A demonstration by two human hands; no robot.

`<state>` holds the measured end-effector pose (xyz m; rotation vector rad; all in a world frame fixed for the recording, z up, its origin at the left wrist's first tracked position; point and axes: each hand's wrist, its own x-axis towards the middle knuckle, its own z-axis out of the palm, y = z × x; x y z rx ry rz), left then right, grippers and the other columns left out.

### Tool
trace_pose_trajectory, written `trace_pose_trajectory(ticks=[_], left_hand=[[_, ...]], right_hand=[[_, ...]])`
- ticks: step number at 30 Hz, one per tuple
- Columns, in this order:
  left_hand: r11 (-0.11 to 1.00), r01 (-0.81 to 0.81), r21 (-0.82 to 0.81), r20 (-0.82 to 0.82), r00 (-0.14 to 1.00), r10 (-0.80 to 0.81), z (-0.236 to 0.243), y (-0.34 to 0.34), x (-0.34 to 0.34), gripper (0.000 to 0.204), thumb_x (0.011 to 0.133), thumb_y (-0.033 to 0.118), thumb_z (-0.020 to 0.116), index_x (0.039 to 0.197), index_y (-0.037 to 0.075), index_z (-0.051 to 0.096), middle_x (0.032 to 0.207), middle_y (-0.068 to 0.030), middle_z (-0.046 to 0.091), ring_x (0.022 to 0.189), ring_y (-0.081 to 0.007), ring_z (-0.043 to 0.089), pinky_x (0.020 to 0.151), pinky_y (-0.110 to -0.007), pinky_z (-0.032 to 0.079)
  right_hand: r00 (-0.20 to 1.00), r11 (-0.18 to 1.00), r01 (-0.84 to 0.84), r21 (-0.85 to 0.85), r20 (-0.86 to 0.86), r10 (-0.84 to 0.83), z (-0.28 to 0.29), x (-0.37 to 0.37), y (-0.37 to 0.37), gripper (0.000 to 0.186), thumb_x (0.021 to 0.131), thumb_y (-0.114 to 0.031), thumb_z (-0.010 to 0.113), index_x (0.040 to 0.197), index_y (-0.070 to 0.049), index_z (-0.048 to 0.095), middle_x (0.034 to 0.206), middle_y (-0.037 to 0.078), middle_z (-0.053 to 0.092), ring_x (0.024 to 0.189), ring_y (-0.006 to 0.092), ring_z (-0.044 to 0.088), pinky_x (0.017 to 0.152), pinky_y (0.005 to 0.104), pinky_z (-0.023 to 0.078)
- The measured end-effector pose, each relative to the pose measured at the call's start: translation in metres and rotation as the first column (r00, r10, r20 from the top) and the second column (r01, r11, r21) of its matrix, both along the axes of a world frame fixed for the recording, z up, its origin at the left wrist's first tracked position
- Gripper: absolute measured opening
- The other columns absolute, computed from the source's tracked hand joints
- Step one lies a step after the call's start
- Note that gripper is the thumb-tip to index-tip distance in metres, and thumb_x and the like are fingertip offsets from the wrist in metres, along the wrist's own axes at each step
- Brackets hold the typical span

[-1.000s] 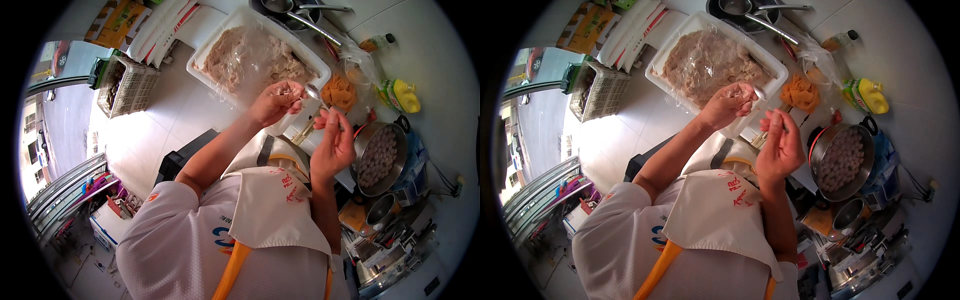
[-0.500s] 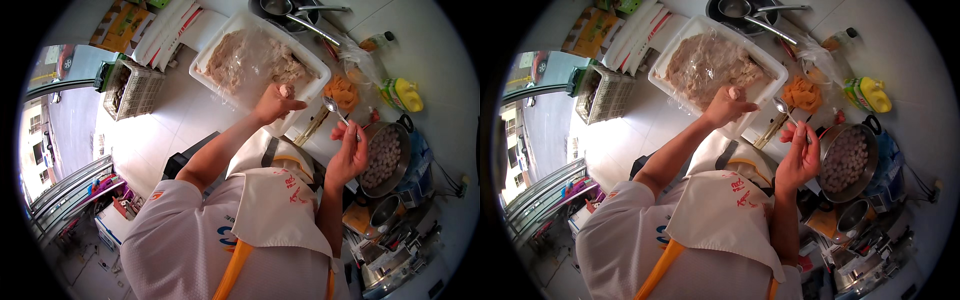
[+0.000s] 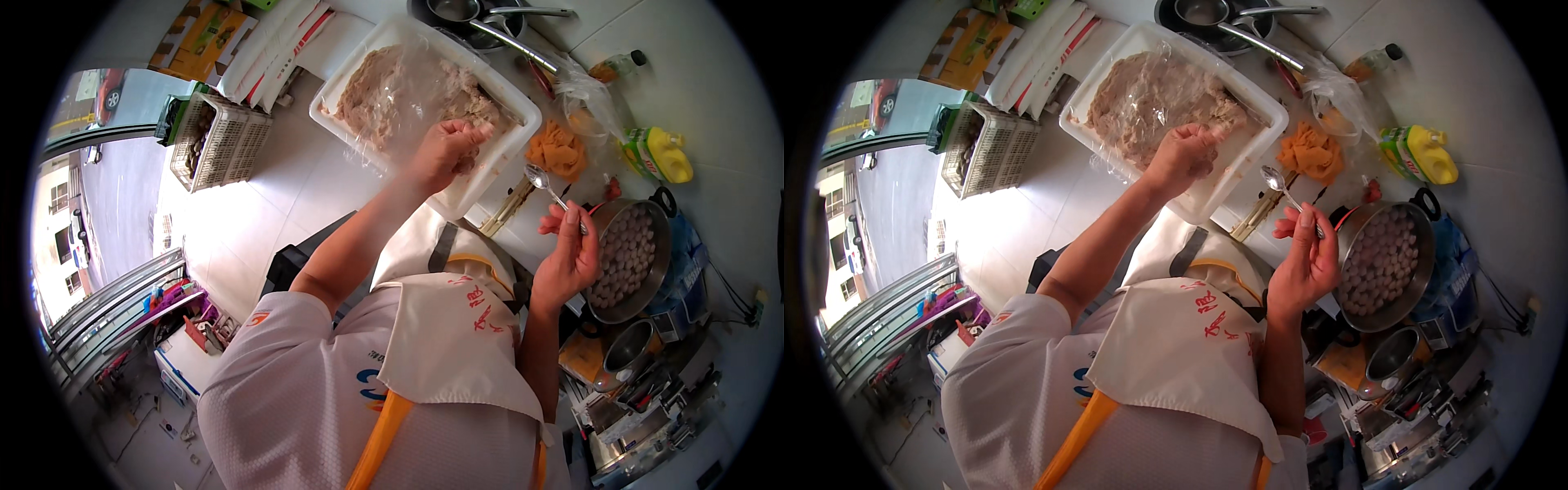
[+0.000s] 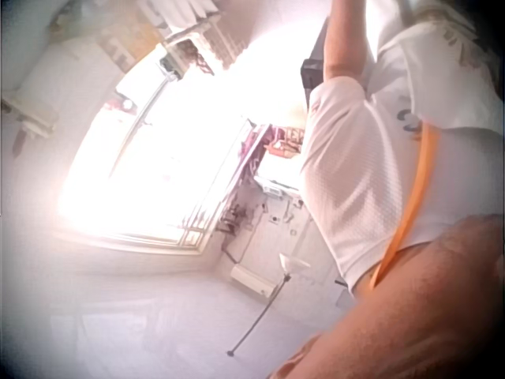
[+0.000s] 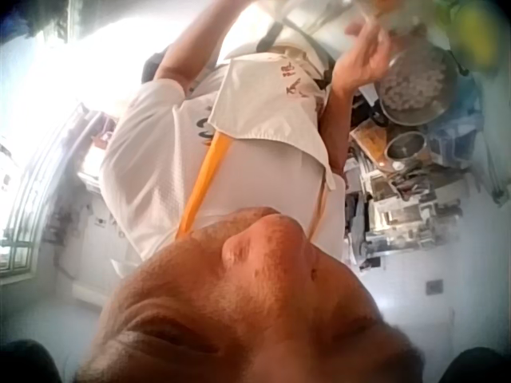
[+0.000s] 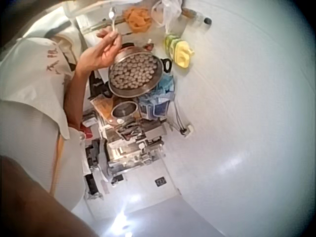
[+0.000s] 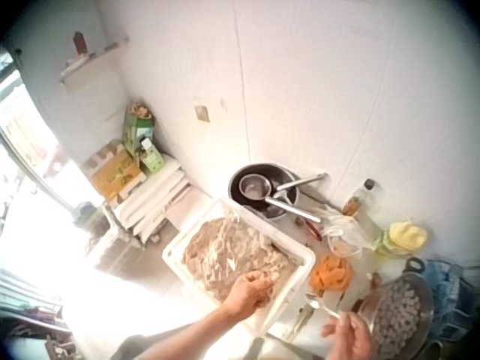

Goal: The person scoops a portion of ground meat from a container using a spoon, rolls it into a ball between their hands, and places it into a metal bowl. This process is repeated continuously.

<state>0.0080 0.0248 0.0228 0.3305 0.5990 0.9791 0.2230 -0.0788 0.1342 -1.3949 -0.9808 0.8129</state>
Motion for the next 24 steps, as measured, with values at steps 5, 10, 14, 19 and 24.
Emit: trace_pose_trajectory(ticks=[5, 10, 14, 19, 24], left_hand=[[0.993, -0.101, 0.062, -0.473, 0.873, 0.119, 0.03, -0.009, 0.017, 0.035, 0.086, 0.004, 0.083, 0.065, 0.01, 0.055, 0.061, 0.0015, 0.053, 0.046, -0.0101, 0.04, 0.043, -0.029, 0.028], [0.989, 0.139, 0.049, -0.147, 0.981, -0.131, 0.029, -0.011, 0.0, 0.037, 0.1, 0.041, 0.072, 0.1, 0.004, 0.068, 0.085, -0.006, 0.066, 0.065, -0.0115, 0.053, 0.057, -0.028, 0.039], [0.984, 0.175, 0.044, 0.129, 0.975, -0.179, 0.029, 0.001, 0.0, 0.062, 0.109, 0.056, 0.049, 0.134, 0.0, 0.063, 0.109, -0.0126, 0.072, 0.075, -0.013, 0.051, 0.065, -0.027, 0.038], [0.989, 0.09, 0.118, 0.167, 0.98, -0.109, 0.004, -0.001, 0.001, 0.034, 0.109, 0.032, 0.062, 0.087, 0.007, 0.065, 0.077, -0.0016, 0.063, 0.06, -0.009, 0.041, 0.057, -0.026, 0.034], [0.994, 0.078, 0.073, -0.341, 0.939, -0.049, 0.035, -0.012, 0.014, 0.041, 0.093, 0.012, 0.08, 0.065, 0.01, 0.05, 0.059, 0.0049, 0.048, 0.049, -0.0068, 0.037, 0.046, -0.028, 0.028]], right_hand=[[1.0, 1.0, -0.002, -0.003, -0.008, 0.002, -0.002, 0.001, 0.0, 0.019, 0.108, -0.008, 0.062, 0.119, 0.005, 0.069, 0.098, 0.014, 0.075, 0.077, 0.0147, 0.066, 0.07, 0.0295, 0.056], [1.0, 1.0, 0.0, 0.0, -0.021, 0.0, -0.002, 0.001, 0.001, 0.019, 0.108, -0.008, 0.062, 0.12, 0.006, 0.069, 0.098, 0.014, 0.075, 0.077, 0.0151, 0.066, 0.069, 0.0298, 0.056], [1.0, 1.0, 0.005, -0.01, 0.001, -0.005, -0.001, 0.0, 0.0, 0.02, 0.108, -0.009, 0.063, 0.12, 0.006, 0.069, 0.098, 0.015, 0.075, 0.077, 0.0156, 0.067, 0.068, 0.0298, 0.056], [1.0, 1.0, 0.012, 0.013, -0.013, -0.012, 0.003, -0.001, -0.001, 0.019, 0.108, -0.008, 0.062, 0.119, 0.006, 0.069, 0.098, 0.015, 0.075, 0.076, 0.016, 0.067, 0.068, 0.0296, 0.056], [1.0, 0.999, 0.006, 0.044, -0.009, -0.005, 0.006, 0.001, -0.002, 0.019, 0.108, -0.007, 0.062, 0.119, 0.006, 0.069, 0.097, 0.016, 0.075, 0.074, 0.016, 0.067, 0.067, 0.0296, 0.057]])
